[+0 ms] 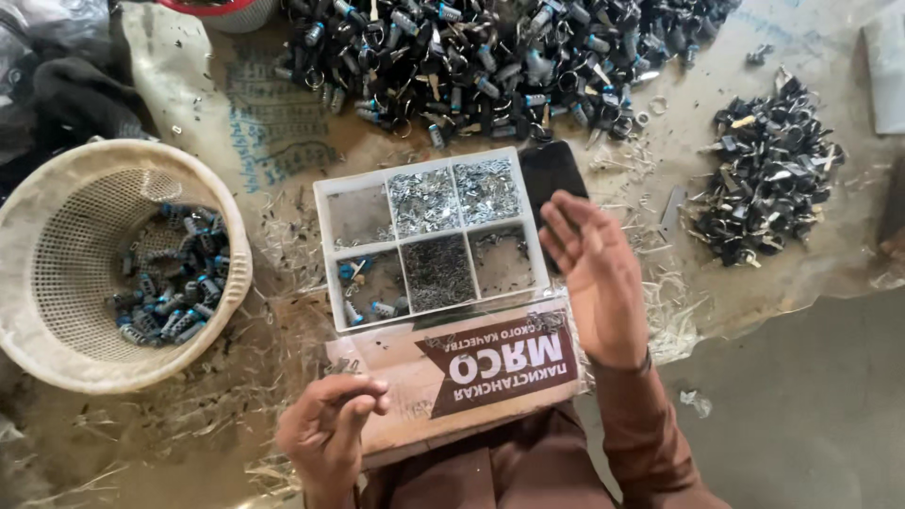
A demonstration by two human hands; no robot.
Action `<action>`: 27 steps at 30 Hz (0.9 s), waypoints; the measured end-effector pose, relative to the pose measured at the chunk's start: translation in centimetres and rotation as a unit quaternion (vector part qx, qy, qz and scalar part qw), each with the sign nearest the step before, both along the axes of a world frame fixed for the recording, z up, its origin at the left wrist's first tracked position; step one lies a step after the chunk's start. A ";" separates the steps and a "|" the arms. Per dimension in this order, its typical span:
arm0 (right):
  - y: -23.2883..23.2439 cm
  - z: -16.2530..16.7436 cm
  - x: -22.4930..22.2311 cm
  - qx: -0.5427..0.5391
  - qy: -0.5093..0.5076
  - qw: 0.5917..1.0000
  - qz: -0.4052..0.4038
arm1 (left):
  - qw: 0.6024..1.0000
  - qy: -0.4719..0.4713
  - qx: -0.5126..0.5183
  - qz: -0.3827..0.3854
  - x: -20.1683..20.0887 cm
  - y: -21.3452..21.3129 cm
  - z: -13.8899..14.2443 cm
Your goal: The person picks small plastic wall anchors and metal screws from piles on the workbench, fits a screw into each anchor by hand, and places the assembled sets into a compartment organizer box, occasionally reaching into a large pile to gather more parts.
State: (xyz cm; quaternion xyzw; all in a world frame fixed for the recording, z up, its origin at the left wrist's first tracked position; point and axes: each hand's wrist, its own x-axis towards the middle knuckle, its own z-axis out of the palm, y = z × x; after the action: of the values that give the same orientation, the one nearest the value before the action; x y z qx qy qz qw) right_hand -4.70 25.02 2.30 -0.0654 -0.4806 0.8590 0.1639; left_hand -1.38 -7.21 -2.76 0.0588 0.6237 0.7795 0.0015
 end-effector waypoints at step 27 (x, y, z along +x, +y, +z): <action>26.7 -4.4 -5.0 0.857 -0.238 0.424 -0.170 | 0.996 -0.011 -0.040 -0.078 -0.4 -0.2 -8.0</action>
State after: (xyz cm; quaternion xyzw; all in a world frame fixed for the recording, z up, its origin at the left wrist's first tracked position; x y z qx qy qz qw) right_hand -9.72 51.67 -2.14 -0.1734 -0.9680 -0.0907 0.1571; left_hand -1.78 -7.36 -10.75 0.0983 0.6477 0.7522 0.0714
